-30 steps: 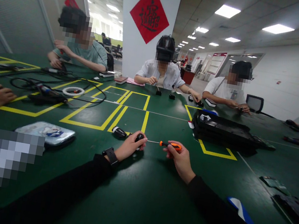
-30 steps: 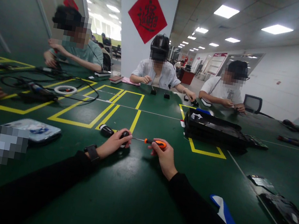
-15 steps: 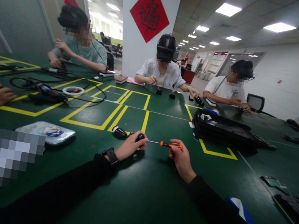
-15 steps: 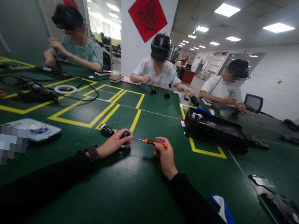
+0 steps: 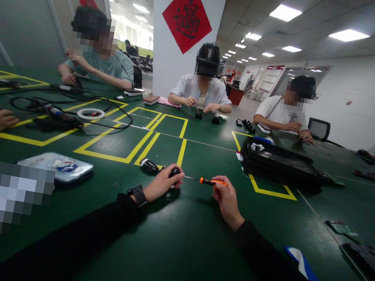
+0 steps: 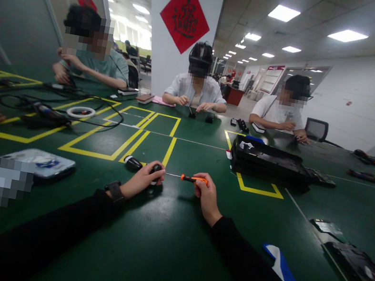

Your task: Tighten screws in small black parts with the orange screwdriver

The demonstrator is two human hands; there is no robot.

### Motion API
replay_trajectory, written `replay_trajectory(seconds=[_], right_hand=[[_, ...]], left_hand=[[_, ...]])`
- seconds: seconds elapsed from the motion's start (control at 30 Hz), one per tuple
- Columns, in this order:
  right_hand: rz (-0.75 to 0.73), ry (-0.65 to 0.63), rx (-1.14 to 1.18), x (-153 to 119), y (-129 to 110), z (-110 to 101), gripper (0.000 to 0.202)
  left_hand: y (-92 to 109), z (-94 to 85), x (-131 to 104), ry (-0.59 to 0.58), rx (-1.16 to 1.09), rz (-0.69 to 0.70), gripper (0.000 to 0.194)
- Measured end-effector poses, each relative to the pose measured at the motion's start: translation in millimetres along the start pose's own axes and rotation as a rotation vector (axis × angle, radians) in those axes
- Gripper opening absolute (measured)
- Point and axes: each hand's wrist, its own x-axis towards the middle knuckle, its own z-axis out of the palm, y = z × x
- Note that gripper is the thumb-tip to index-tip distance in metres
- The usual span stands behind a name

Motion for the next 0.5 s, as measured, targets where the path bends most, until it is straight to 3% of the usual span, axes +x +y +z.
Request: replay_trajectory(seconds=[0.3, 0.5], right_hand=[[0.088, -0.094, 0.041, -1.6, -3.8, 1.2, 0.030], [0.061, -0.076, 0.038, -0.9, -1.7, -0.2, 0.024]], left_hand=[[1.6, 0.0, 0.4, 0.004, -0.031, 0.007, 0.025], [1.0, 0.4, 0.4, 0.012, -0.030, 0.002, 0.024]])
